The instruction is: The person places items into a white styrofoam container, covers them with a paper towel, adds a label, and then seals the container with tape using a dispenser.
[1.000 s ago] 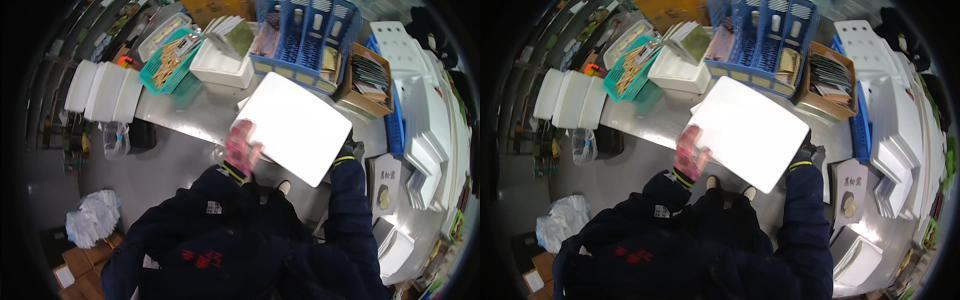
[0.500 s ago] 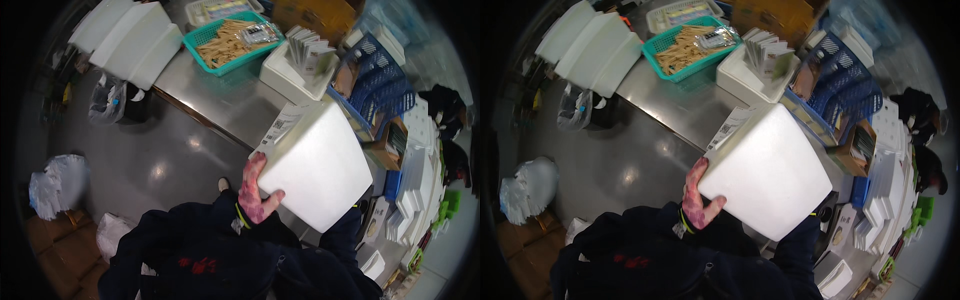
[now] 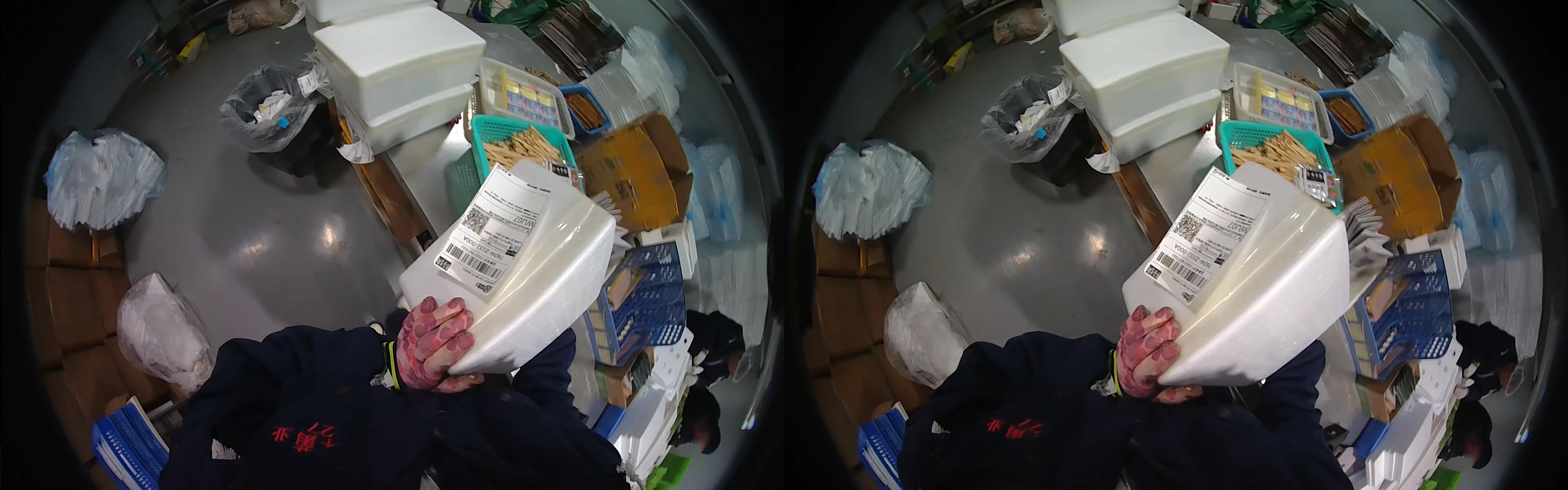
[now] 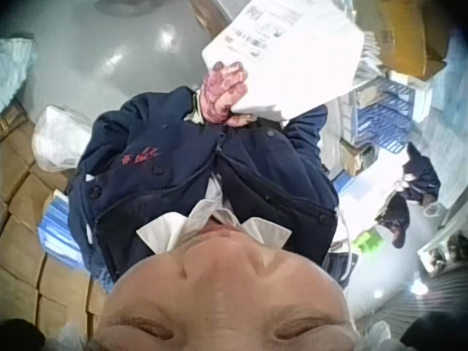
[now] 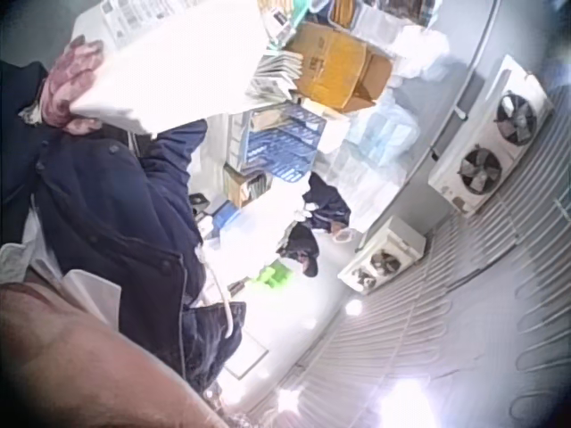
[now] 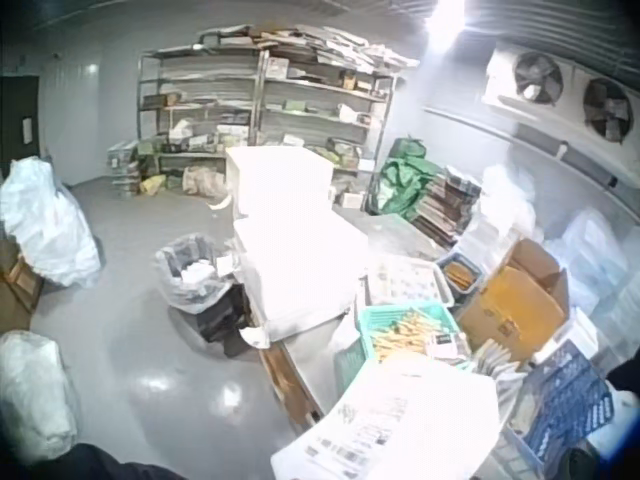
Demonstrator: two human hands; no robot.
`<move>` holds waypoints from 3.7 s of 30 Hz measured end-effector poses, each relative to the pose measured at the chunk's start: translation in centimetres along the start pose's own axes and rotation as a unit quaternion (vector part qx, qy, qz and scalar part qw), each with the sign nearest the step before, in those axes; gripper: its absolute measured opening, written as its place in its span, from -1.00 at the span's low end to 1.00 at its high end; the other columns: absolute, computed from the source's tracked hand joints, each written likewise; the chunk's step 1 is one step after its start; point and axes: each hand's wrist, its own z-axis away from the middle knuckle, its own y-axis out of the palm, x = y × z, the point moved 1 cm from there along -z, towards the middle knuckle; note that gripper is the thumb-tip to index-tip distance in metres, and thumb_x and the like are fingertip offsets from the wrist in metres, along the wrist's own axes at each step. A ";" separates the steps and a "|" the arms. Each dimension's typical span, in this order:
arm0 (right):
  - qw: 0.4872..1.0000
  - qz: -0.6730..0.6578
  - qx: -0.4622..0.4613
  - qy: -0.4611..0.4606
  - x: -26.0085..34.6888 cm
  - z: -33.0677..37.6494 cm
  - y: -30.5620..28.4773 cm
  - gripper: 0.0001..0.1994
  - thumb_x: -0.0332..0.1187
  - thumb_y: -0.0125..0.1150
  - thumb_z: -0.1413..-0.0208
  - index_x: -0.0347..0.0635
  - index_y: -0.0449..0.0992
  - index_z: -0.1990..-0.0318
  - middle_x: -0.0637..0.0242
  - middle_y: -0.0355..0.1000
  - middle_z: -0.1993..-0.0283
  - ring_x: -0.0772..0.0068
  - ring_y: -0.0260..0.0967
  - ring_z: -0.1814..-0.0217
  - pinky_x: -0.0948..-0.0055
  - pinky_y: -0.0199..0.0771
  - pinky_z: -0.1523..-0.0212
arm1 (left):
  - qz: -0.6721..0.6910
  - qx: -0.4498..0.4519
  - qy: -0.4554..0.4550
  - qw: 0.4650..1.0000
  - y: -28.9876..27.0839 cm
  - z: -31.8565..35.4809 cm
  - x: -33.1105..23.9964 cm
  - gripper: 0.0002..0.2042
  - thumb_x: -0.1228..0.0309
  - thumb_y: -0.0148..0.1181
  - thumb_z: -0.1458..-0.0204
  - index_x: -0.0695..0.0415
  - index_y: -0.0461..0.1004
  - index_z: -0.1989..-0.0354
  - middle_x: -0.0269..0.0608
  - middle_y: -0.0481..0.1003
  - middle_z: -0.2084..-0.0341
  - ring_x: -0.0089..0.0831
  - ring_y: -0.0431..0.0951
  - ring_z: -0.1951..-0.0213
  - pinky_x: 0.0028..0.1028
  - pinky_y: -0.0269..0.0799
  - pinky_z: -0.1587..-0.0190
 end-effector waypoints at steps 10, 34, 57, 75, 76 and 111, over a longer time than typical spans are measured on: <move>0.980 0.103 0.031 -0.170 11.3 -11.0 -4.1 -0.56 -0.16 -0.24 -0.25 -0.26 0.28 -0.14 0.13 0.22 -0.20 0.21 0.20 -0.20 0.36 0.12 -0.24 | -0.063 -0.057 0.001 0.996 -0.7 -7.3 8.1 -0.32 0.01 0.33 0.25 0.10 0.26 -0.04 0.04 0.36 0.05 0.07 0.40 0.02 0.00 0.14 -0.07; 0.845 0.344 0.046 -0.408 26.6 -23.4 11.6 -0.68 -0.42 0.20 -0.04 -0.20 0.45 0.02 0.21 0.43 0.01 0.38 0.36 -0.05 0.46 0.32 -0.06 | 0.254 -0.085 -0.483 0.834 -12.5 -14.3 29.3 -0.66 0.26 0.04 -0.09 0.24 0.32 0.05 -0.18 0.43 0.23 -0.42 0.45 0.23 -0.44 0.35 0.13; 0.885 0.334 0.025 -0.323 26.7 -23.6 9.9 -0.75 -0.49 0.12 -0.07 -0.24 0.48 0.07 0.27 0.44 0.01 0.45 0.34 -0.06 0.50 0.28 -0.10 | 0.552 0.021 -0.553 0.623 -13.8 -19.1 33.2 -0.77 0.36 0.16 -0.04 0.28 0.30 0.34 -0.15 0.45 0.58 -0.52 0.43 0.54 -0.57 0.36 0.42; 0.878 0.336 0.017 -0.340 26.4 -23.6 9.4 -0.76 -0.45 0.10 -0.09 -0.20 0.49 0.07 0.28 0.46 0.03 0.46 0.37 -0.02 0.51 0.31 -0.08 | 0.549 0.023 -0.565 0.615 -12.1 -19.0 32.8 -0.72 0.31 0.17 -0.04 0.31 0.33 0.29 -0.13 0.47 0.49 -0.50 0.46 0.52 -0.54 0.40 0.41; 0.881 0.331 0.019 -0.338 26.4 -23.6 9.5 -0.76 -0.45 0.10 -0.09 -0.20 0.49 0.07 0.28 0.46 0.03 0.46 0.37 -0.02 0.52 0.31 -0.08 | 0.548 0.022 -0.567 0.614 -12.1 -19.0 32.7 -0.72 0.31 0.17 -0.04 0.31 0.33 0.29 -0.12 0.47 0.49 -0.50 0.46 0.52 -0.54 0.40 0.41; 0.892 0.336 -0.012 -0.304 26.6 -23.5 9.5 -0.76 -0.44 0.11 -0.09 -0.19 0.50 0.07 0.30 0.47 0.04 0.49 0.37 -0.03 0.54 0.30 -0.09 | 0.556 0.047 -0.573 0.601 -13.1 -18.7 32.9 -0.69 0.28 0.15 -0.05 0.33 0.30 0.30 -0.06 0.46 0.46 -0.49 0.45 0.52 -0.56 0.38 0.45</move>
